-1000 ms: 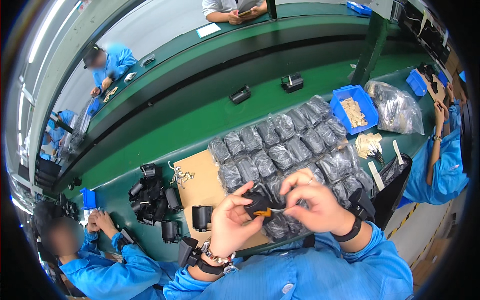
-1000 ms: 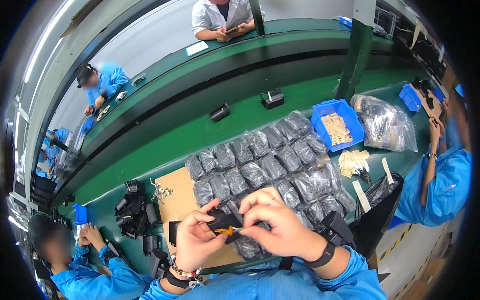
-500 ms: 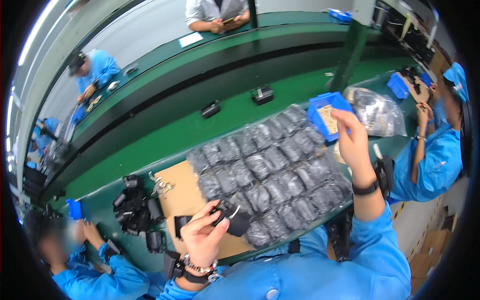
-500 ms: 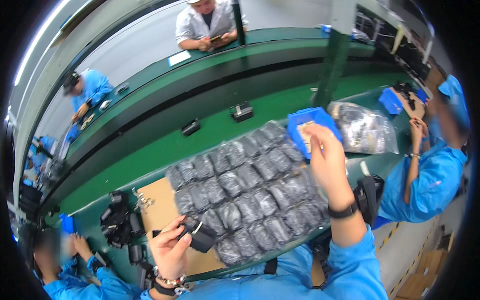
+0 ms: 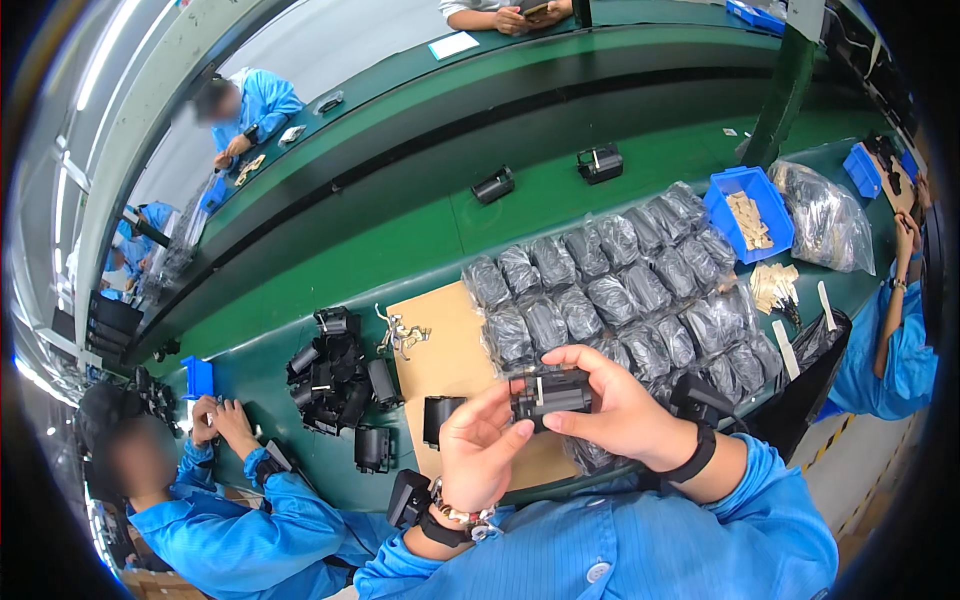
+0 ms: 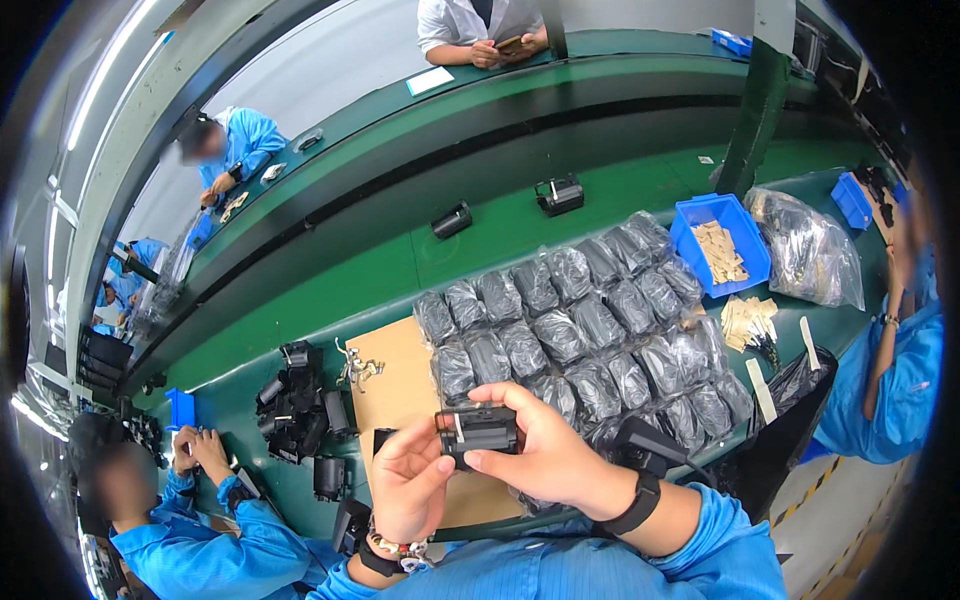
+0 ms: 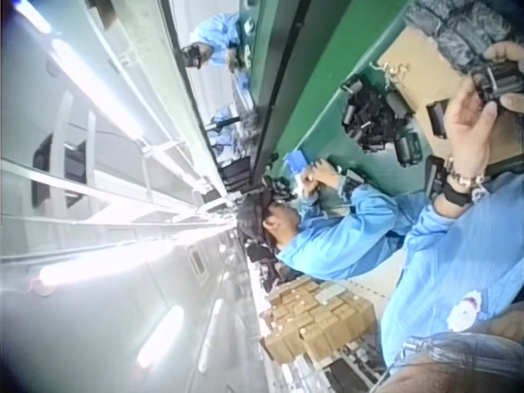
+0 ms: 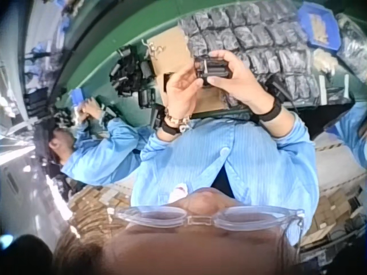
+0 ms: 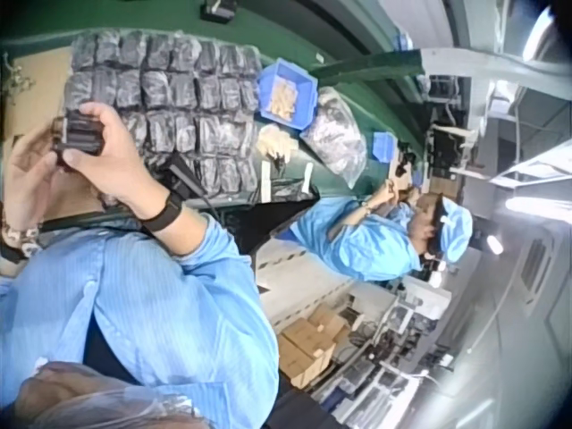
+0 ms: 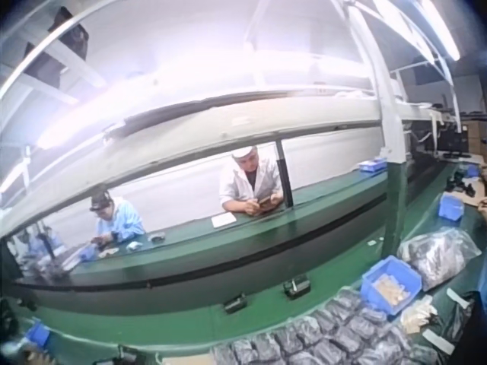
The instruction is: Assembling small black plastic electronic housings by inserting wires and metal terminals into the components.
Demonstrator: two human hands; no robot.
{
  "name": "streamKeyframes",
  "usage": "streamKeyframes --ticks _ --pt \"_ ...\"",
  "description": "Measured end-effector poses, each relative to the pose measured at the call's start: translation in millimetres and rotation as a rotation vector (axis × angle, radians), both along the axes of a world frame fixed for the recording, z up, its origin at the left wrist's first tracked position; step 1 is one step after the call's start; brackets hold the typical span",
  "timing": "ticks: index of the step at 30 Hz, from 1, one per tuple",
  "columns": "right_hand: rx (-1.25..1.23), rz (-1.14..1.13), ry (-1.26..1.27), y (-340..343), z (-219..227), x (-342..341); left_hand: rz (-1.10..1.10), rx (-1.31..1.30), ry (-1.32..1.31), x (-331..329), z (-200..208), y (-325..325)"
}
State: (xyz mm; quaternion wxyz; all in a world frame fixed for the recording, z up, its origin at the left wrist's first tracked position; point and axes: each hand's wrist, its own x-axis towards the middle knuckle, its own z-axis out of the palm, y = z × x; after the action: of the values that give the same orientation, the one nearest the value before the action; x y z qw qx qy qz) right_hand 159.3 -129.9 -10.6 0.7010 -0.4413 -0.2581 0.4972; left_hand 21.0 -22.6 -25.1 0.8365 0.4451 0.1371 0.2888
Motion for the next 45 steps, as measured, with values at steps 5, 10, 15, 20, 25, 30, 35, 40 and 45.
streamKeyframes --ticks 5,10,15,20,25,30,35,40,45 --pt "-0.092 0.105 -0.143 2 4 1 -0.086 -0.017 0.163 -4 10 6" --pt "-0.108 0.132 -0.265 1 2 1 -0.127 -0.061 0.169 -11 0 13" --pt "-0.119 0.13 -0.456 1 4 -3 -0.121 -0.196 0.149 -12 -1 13" --pt "-0.136 -0.023 -0.484 5 8 -13 -0.104 -0.079 0.163 -12 -4 9" --pt "-0.144 0.008 -0.306 5 -3 -10 -0.103 -0.081 0.206 -11 -2 9" --pt "-0.149 0.055 -0.21 7 1 -7 -0.104 -0.109 0.198 -11 1 9" --pt "-0.209 0.073 -0.208 9 6 -2 -0.093 -0.073 0.213 -8 1 8" --pt "-0.251 -0.011 -0.277 7 9 -9 -0.077 -0.045 0.239 -6 3 5" --pt "-0.081 -0.087 -0.724 1 -6 -10 -0.031 -0.013 0.218 -7 3 6"
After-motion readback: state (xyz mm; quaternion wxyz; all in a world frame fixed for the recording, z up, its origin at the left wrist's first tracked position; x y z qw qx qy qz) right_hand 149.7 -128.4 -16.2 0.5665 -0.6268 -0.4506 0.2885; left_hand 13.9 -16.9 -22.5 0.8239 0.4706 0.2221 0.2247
